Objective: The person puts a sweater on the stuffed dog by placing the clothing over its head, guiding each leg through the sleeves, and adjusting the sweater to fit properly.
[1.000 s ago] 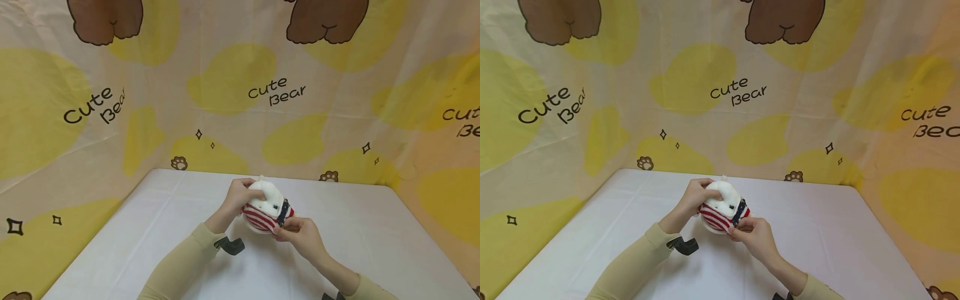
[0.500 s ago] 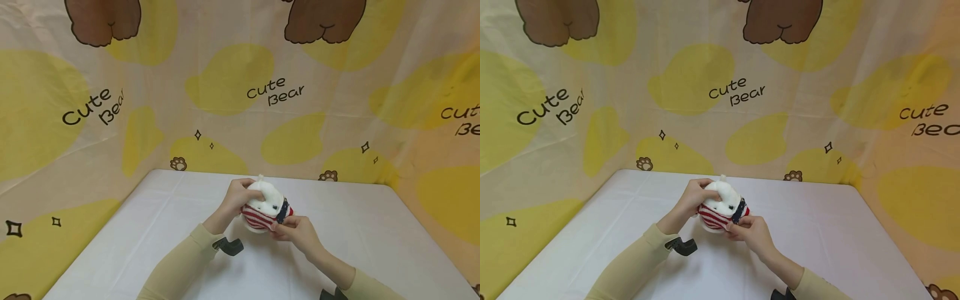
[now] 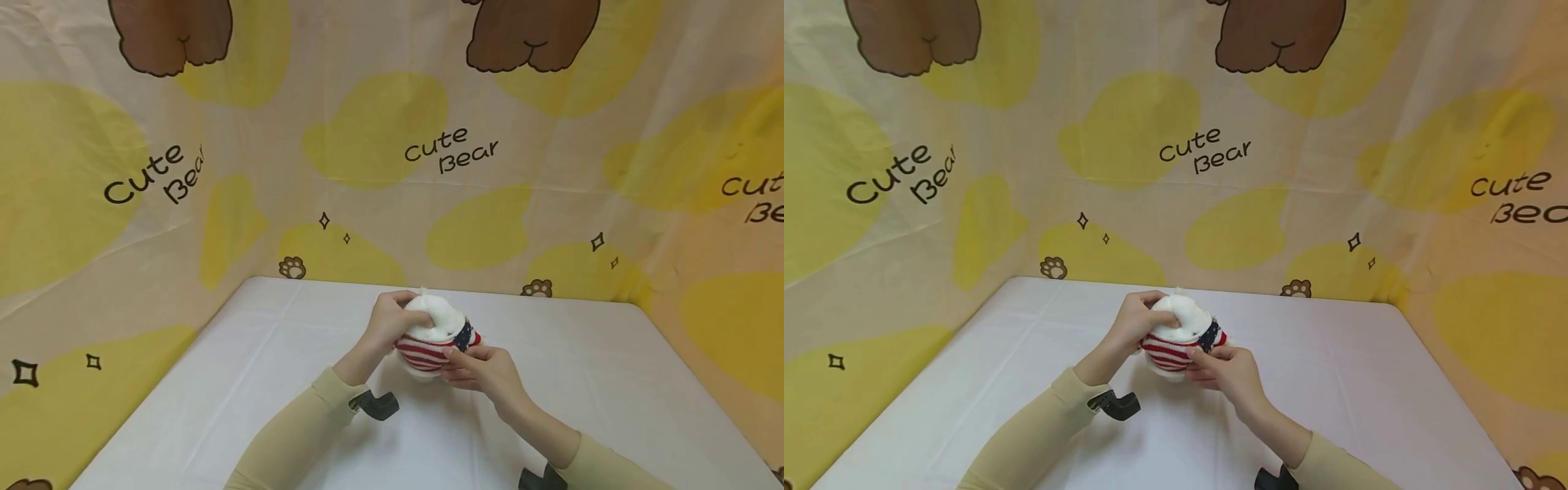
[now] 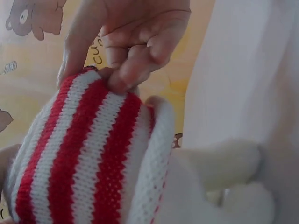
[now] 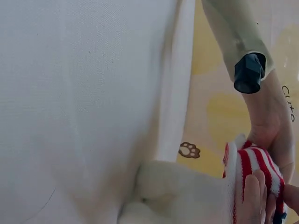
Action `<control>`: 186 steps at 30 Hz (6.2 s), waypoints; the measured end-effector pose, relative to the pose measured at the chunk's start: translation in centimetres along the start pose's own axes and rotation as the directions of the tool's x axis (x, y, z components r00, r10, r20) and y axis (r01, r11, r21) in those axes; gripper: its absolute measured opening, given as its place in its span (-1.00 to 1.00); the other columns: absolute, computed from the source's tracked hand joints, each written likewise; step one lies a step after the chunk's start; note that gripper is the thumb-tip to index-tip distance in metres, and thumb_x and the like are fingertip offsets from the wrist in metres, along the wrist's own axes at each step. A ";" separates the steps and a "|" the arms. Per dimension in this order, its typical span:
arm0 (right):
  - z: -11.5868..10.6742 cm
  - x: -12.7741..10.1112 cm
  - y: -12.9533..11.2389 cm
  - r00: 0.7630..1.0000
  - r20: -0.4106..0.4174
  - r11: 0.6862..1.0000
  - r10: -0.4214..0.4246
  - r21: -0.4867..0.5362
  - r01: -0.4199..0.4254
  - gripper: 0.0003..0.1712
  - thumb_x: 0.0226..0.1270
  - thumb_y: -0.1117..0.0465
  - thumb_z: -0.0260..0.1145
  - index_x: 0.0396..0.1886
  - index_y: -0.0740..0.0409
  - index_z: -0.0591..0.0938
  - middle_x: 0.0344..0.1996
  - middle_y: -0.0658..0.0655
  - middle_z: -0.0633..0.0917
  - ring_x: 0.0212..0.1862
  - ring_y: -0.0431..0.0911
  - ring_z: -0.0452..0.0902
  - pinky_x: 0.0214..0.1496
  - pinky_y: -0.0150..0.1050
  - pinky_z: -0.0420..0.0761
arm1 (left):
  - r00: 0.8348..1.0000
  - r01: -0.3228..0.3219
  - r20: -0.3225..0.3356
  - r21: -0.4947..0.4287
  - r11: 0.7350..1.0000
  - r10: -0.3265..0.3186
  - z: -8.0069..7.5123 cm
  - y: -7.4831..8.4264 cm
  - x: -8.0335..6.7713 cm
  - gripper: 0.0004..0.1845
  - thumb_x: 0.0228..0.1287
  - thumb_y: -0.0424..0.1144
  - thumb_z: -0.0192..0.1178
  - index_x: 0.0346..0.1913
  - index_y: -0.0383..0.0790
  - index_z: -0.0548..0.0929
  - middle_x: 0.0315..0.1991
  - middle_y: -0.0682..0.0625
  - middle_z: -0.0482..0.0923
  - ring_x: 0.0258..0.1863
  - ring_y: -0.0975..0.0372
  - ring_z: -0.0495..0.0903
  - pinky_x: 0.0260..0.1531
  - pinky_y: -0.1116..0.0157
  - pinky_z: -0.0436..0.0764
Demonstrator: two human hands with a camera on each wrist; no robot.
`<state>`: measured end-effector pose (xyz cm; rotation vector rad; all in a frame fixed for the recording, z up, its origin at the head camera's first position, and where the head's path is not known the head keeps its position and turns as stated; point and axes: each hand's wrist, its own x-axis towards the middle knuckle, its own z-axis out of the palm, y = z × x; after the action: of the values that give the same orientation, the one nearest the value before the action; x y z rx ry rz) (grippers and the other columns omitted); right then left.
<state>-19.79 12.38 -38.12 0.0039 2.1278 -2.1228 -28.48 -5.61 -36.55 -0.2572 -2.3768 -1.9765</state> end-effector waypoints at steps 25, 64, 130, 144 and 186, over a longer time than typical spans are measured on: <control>0.9 -0.8 1.4 1.000 0.018 0.996 -0.008 -0.092 0.009 -0.69 0.10 0.28 0.42 -0.35 0.53 0.62 -0.56 0.13 0.72 -0.45 -0.11 0.70 -0.27 -0.21 0.69 | 0.994 0.104 0.030 -0.084 0.991 -0.102 0.1 0.1 0.3 -0.57 -0.39 -0.38 0.42 -0.24 -0.31 0.72 -0.30 -0.12 0.67 -0.43 0.22 0.60 -0.44 0.28 0.65; -6.6 3.8 0.2 0.949 0.168 0.877 -0.267 -0.367 0.311 -0.47 0.08 0.11 0.46 0.06 0.19 0.59 -0.06 0.23 0.68 -0.14 -0.18 0.67 -0.13 -0.38 0.62 | 0.945 -0.134 0.311 0.096 0.986 0.098 -1.5 0.3 1.5 -0.42 -0.15 -0.14 0.51 0.04 -0.15 0.63 -0.10 -0.04 0.66 -0.14 0.22 0.62 -0.18 0.28 0.63; -3.0 7.1 -2.5 0.919 0.199 0.816 -0.339 -0.424 0.393 -0.32 0.08 0.10 0.46 0.21 0.21 0.50 0.06 0.25 0.62 0.00 0.01 0.57 -0.05 -0.17 0.63 | 0.917 -0.188 0.382 0.162 0.969 0.114 -5.5 -1.2 -1.5 -0.91 0.21 -0.41 0.23 -0.24 -0.38 0.64 -0.29 -0.19 0.65 -0.34 0.22 0.62 -0.24 0.30 0.64; -3.4 7.1 -2.4 0.932 0.195 0.848 -0.306 -0.388 0.360 -0.36 0.04 0.11 0.48 0.17 0.13 0.55 0.06 0.18 0.63 0.02 0.00 0.57 0.00 -0.16 0.61 | 0.906 -0.118 0.423 0.206 0.971 0.020 -5.1 -5.0 -0.2 -0.92 0.13 -0.38 0.31 -0.31 -0.30 0.68 -0.36 -0.06 0.68 -0.36 0.26 0.61 -0.25 0.30 0.58; -8.8 6.5 1.5 0.966 0.167 0.658 -0.198 -0.707 0.257 -0.83 0.19 0.15 0.36 -0.29 0.15 0.66 -0.39 0.06 0.72 -0.34 -0.12 0.61 -0.29 -0.21 0.62 | 0.962 -0.099 0.272 0.258 0.961 0.026 -4.8 -6.7 -0.1 -0.84 0.05 -0.16 0.40 -0.28 -0.07 0.71 -0.43 0.09 0.60 -0.33 0.25 0.49 -0.29 0.29 0.45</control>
<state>-26.93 20.55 -40.24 -0.4412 2.8819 -1.1659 -29.78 -11.52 -42.22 -0.6132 -2.7241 -1.6538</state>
